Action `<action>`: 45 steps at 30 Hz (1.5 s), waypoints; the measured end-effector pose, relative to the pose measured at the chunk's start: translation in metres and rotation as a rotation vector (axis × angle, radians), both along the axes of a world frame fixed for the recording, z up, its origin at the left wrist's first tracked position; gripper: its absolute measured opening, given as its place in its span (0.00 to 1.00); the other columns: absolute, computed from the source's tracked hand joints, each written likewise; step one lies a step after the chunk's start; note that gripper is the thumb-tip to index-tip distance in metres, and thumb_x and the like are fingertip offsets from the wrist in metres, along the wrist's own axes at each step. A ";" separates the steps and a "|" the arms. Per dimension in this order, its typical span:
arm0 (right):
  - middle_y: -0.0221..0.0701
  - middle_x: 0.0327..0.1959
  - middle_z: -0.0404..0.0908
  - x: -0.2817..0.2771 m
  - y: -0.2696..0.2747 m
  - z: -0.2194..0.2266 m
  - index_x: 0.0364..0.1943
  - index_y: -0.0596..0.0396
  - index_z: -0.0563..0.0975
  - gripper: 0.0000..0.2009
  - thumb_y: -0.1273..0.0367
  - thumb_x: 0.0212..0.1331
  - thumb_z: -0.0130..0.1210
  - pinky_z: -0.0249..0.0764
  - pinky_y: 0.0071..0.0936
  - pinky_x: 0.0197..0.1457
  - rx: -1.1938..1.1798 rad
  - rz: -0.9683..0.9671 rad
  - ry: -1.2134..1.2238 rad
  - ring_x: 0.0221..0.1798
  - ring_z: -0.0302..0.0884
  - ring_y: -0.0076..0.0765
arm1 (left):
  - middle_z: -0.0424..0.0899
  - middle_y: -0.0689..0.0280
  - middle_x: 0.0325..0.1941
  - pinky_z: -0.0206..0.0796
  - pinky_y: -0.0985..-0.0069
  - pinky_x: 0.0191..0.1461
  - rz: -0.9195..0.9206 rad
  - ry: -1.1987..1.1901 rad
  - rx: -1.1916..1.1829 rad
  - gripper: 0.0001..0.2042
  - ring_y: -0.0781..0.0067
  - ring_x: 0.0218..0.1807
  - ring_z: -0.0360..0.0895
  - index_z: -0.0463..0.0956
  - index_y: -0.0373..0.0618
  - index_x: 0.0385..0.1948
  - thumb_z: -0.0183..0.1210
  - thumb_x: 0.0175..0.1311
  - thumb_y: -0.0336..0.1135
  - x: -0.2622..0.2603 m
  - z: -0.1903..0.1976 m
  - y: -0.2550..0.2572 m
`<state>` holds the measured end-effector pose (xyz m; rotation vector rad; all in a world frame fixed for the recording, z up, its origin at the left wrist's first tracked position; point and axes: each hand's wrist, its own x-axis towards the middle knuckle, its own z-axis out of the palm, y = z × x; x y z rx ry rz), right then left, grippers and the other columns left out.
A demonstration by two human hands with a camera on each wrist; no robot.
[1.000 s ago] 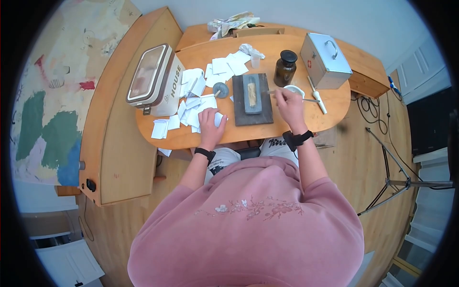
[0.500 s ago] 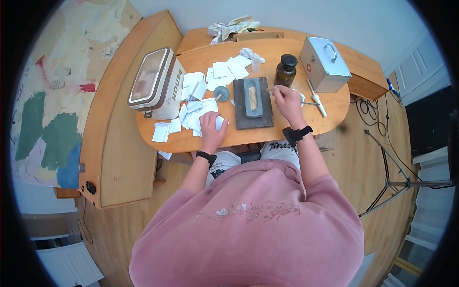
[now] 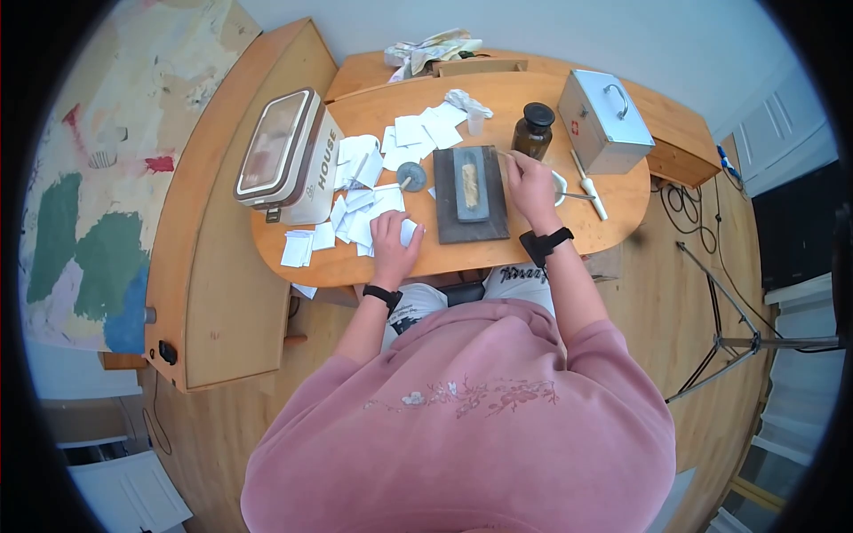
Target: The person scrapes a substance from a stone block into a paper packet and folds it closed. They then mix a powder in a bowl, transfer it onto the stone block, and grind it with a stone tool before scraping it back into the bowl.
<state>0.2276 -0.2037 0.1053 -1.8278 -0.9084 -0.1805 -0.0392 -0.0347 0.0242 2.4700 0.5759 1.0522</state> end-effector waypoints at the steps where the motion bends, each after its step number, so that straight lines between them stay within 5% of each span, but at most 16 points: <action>1: 0.55 0.32 0.85 -0.002 -0.001 0.007 0.35 0.64 0.84 0.14 0.67 0.77 0.62 0.80 0.56 0.41 -0.011 0.065 0.136 0.39 0.85 0.71 | 0.82 0.54 0.57 0.68 0.51 0.69 -0.007 0.000 -0.006 0.18 0.44 0.62 0.73 0.82 0.40 0.54 0.75 0.69 0.38 0.000 0.000 0.000; 5: 0.56 0.32 0.85 0.007 0.009 -0.007 0.34 0.65 0.83 0.15 0.66 0.77 0.63 0.80 0.57 0.41 -0.205 -0.007 -0.042 0.39 0.85 0.71 | 0.82 0.54 0.57 0.68 0.51 0.68 0.008 -0.001 0.016 0.19 0.44 0.62 0.73 0.82 0.40 0.54 0.75 0.69 0.38 0.000 -0.002 0.000; 7: 0.55 0.32 0.85 0.004 0.015 -0.007 0.34 0.64 0.84 0.15 0.66 0.77 0.62 0.80 0.57 0.41 -0.011 -0.087 -0.078 0.39 0.85 0.70 | 0.82 0.53 0.57 0.68 0.51 0.68 -0.001 -0.004 -0.013 0.19 0.44 0.62 0.74 0.82 0.40 0.55 0.76 0.68 0.38 -0.001 -0.002 0.001; 11: 0.54 0.31 0.85 0.006 0.016 -0.007 0.34 0.64 0.84 0.15 0.65 0.77 0.62 0.80 0.57 0.41 -0.182 0.039 0.003 0.38 0.85 0.70 | 0.82 0.53 0.57 0.68 0.51 0.68 -0.012 0.006 -0.028 0.19 0.44 0.61 0.74 0.82 0.40 0.54 0.76 0.67 0.37 -0.001 -0.003 0.001; 13: 0.54 0.31 0.85 0.012 0.020 -0.013 0.34 0.63 0.84 0.14 0.65 0.77 0.62 0.80 0.57 0.40 -0.199 -0.144 -0.132 0.38 0.85 0.70 | 0.82 0.54 0.57 0.68 0.52 0.68 -0.015 0.009 -0.019 0.19 0.44 0.61 0.74 0.82 0.41 0.54 0.76 0.67 0.37 -0.001 -0.004 0.002; 16: 0.55 0.31 0.85 0.011 0.014 -0.004 0.36 0.61 0.86 0.13 0.65 0.77 0.62 0.80 0.56 0.39 -0.128 -0.018 0.031 0.37 0.86 0.69 | 0.82 0.54 0.57 0.68 0.52 0.68 -0.026 -0.008 -0.016 0.19 0.45 0.61 0.74 0.82 0.41 0.54 0.76 0.67 0.36 -0.001 -0.003 0.002; 20: 0.54 0.31 0.85 0.018 0.008 -0.019 0.39 0.60 0.88 0.14 0.63 0.77 0.62 0.80 0.54 0.38 -0.247 -0.110 -0.122 0.36 0.86 0.68 | 0.82 0.54 0.57 0.69 0.52 0.67 -0.020 -0.016 -0.023 0.18 0.45 0.61 0.74 0.82 0.41 0.54 0.76 0.67 0.36 0.000 -0.002 0.001; 22: 0.53 0.30 0.86 0.016 0.007 -0.018 0.40 0.60 0.88 0.14 0.62 0.77 0.62 0.80 0.52 0.37 -0.081 -0.117 0.046 0.35 0.86 0.67 | 0.82 0.54 0.57 0.69 0.52 0.67 -0.028 -0.032 -0.026 0.18 0.45 0.61 0.74 0.82 0.41 0.54 0.76 0.67 0.35 -0.001 -0.001 0.001; 26: 0.51 0.29 0.86 0.009 -0.001 -0.014 0.40 0.59 0.89 0.13 0.64 0.77 0.62 0.79 0.50 0.36 -0.176 -0.023 0.063 0.36 0.87 0.66 | 0.82 0.54 0.56 0.68 0.53 0.67 -0.023 -0.044 -0.030 0.18 0.45 0.60 0.75 0.82 0.42 0.53 0.76 0.66 0.34 0.000 -0.001 0.001; 28: 0.48 0.26 0.85 0.007 -0.003 -0.015 0.42 0.58 0.90 0.10 0.66 0.76 0.64 0.79 0.47 0.36 -0.292 -0.206 -0.217 0.33 0.87 0.63 | 0.82 0.55 0.56 0.69 0.54 0.67 -0.039 -0.028 -0.027 0.19 0.46 0.60 0.75 0.82 0.41 0.55 0.76 0.67 0.36 -0.002 -0.001 0.002; 32: 0.45 0.27 0.85 -0.038 -0.017 0.025 0.47 0.59 0.91 0.08 0.70 0.73 0.67 0.79 0.46 0.36 -0.120 -0.178 -0.190 0.30 0.85 0.57 | 0.82 0.55 0.56 0.69 0.54 0.67 -0.023 -0.040 -0.023 0.19 0.47 0.60 0.75 0.82 0.41 0.55 0.76 0.67 0.37 -0.002 -0.001 0.004; 37: 0.37 0.32 0.83 -0.126 -0.037 0.038 0.57 0.60 0.89 0.17 0.76 0.65 0.71 0.79 0.43 0.34 -0.074 0.151 -0.327 0.32 0.83 0.45 | 0.83 0.55 0.57 0.68 0.54 0.68 -0.005 -0.054 -0.044 0.18 0.47 0.62 0.75 0.83 0.42 0.54 0.77 0.66 0.35 -0.001 -0.003 0.002; 45: 0.37 0.29 0.80 -0.182 -0.037 0.000 0.50 0.61 0.86 0.12 0.74 0.62 0.71 0.81 0.44 0.33 -0.245 0.291 -0.309 0.30 0.83 0.49 | 0.83 0.56 0.56 0.69 0.54 0.67 0.006 -0.089 -0.015 0.19 0.48 0.60 0.75 0.82 0.42 0.55 0.76 0.67 0.37 -0.002 -0.002 0.003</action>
